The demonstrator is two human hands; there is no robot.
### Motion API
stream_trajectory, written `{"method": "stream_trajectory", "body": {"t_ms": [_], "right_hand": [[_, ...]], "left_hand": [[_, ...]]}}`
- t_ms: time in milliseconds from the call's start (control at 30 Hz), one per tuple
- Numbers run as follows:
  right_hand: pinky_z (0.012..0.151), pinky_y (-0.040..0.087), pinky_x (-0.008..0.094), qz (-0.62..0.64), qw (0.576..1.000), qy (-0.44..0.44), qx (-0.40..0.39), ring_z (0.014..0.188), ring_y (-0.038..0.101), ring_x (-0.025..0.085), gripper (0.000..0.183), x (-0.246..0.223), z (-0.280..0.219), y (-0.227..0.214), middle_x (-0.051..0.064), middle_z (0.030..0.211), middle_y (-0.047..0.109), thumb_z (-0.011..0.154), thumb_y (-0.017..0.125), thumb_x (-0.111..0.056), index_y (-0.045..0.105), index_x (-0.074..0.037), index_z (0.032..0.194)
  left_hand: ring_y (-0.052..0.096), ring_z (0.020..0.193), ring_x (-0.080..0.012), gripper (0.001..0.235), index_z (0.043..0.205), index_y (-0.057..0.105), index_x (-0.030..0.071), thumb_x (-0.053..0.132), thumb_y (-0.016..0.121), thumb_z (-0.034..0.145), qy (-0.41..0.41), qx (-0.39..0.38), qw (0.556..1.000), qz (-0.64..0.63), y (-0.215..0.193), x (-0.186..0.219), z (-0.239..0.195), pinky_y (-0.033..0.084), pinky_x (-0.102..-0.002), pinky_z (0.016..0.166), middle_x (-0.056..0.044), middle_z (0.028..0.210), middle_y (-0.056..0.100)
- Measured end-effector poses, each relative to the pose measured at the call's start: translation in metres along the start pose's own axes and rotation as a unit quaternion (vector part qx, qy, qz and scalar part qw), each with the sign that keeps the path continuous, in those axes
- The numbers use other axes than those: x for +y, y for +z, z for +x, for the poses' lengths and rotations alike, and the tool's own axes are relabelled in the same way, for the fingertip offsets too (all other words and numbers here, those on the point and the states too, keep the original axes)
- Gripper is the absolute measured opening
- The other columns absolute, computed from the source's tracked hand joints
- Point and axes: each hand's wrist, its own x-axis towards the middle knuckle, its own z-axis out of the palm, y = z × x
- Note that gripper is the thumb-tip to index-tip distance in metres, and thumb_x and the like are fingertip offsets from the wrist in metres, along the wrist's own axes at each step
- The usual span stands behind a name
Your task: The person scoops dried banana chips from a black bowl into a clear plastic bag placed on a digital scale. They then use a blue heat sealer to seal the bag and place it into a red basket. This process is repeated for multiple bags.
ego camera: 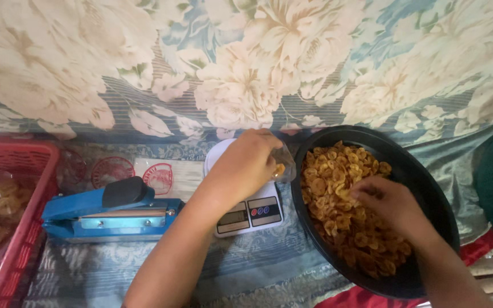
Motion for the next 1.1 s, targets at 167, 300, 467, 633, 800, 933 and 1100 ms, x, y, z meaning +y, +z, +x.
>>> {"method": "stream_trajectory", "body": {"t_ms": [167, 300, 467, 633, 800, 933, 1100], "right_hand": [[0.08, 0.056, 0.027, 0.205, 0.975, -0.068, 0.042, 0.09, 0.072, 0.011, 0.019, -0.053, 0.0, -0.006, 0.007, 0.099, 0.078, 0.091, 0.073, -0.014, 0.073, -0.004, 0.107], [0.08, 0.056, 0.025, 0.206, 0.93, -0.275, 0.133, 0.094, 0.07, 0.009, 0.017, -0.111, -0.003, 0.013, 0.004, 0.104, 0.073, 0.093, 0.075, -0.007, 0.071, -0.003, 0.11], [0.074, 0.057, 0.026, 0.021, 0.902, -0.408, 0.143, 0.094, 0.072, 0.017, 0.02, -0.151, 0.003, 0.021, 0.009, 0.106, 0.074, 0.09, 0.076, -0.006, 0.073, -0.007, 0.109], [0.073, 0.055, 0.033, 0.021, 0.967, -0.224, 0.118, 0.088, 0.07, 0.025, 0.018, -0.1, 0.007, -0.002, 0.008, 0.101, 0.072, 0.095, 0.071, -0.018, 0.075, -0.011, 0.111], [0.084, 0.056, 0.039, -0.165, 0.985, -0.028, -0.047, 0.095, 0.07, 0.029, 0.027, -0.016, 0.01, -0.001, 0.007, 0.102, 0.068, 0.091, 0.071, -0.037, 0.075, -0.014, 0.106], [0.081, 0.054, 0.038, -0.207, 0.97, -0.129, -0.019, 0.102, 0.067, 0.027, 0.028, 0.014, -0.01, 0.014, 0.006, 0.107, 0.065, 0.081, 0.073, -0.028, 0.074, -0.019, 0.108], [0.078, 0.058, 0.035, -0.04, 0.998, 0.001, -0.049, 0.086, 0.071, 0.022, 0.025, 0.017, 0.002, 0.007, 0.004, 0.095, 0.072, 0.083, 0.076, -0.03, 0.079, -0.013, 0.101]], "left_hand": [[0.064, 0.106, -0.0404, 0.03, 0.102, 0.074, -0.003, 0.005, 0.073, 0.073, 0.028, 0.01, 1.0, -0.003, 0.007, 0.002, -0.001, 0.051, -0.045, 0.092, -0.02, 0.105, 0.071], [0.064, 0.103, -0.0409, 0.028, 0.097, 0.076, 0.0, 0.008, 0.078, 0.07, 0.022, -0.02, 1.0, -0.004, 0.005, 0.007, 0.003, 0.051, -0.046, 0.089, -0.02, 0.1, 0.07], [0.067, 0.1, -0.0402, 0.02, 0.094, 0.075, 0.001, 0.009, 0.074, 0.075, -0.008, -0.032, 0.999, -0.021, -0.01, 0.011, 0.002, 0.052, -0.046, 0.088, -0.02, 0.099, 0.071], [0.068, 0.101, -0.0374, 0.025, 0.098, 0.078, 0.003, 0.002, 0.062, 0.079, -0.015, -0.007, 1.0, -0.027, -0.02, 0.006, -0.002, 0.054, -0.043, 0.09, -0.018, 0.102, 0.074], [0.064, 0.107, -0.0387, 0.026, 0.105, 0.073, -0.002, 0.0, 0.062, 0.081, 0.016, 0.047, 0.999, -0.009, -0.021, 0.0, -0.002, 0.051, -0.044, 0.094, -0.018, 0.108, 0.072], [0.064, 0.107, -0.0388, 0.027, 0.102, 0.074, -0.002, -0.001, 0.062, 0.079, 0.02, 0.045, 0.999, 0.003, -0.019, 0.001, -0.003, 0.051, -0.045, 0.094, -0.017, 0.107, 0.072], [0.065, 0.103, -0.0401, 0.026, 0.101, 0.074, -0.001, 0.001, 0.064, 0.077, 0.019, 0.025, 0.999, 0.009, -0.011, 0.003, 0.001, 0.051, -0.046, 0.091, -0.018, 0.104, 0.072]]}}
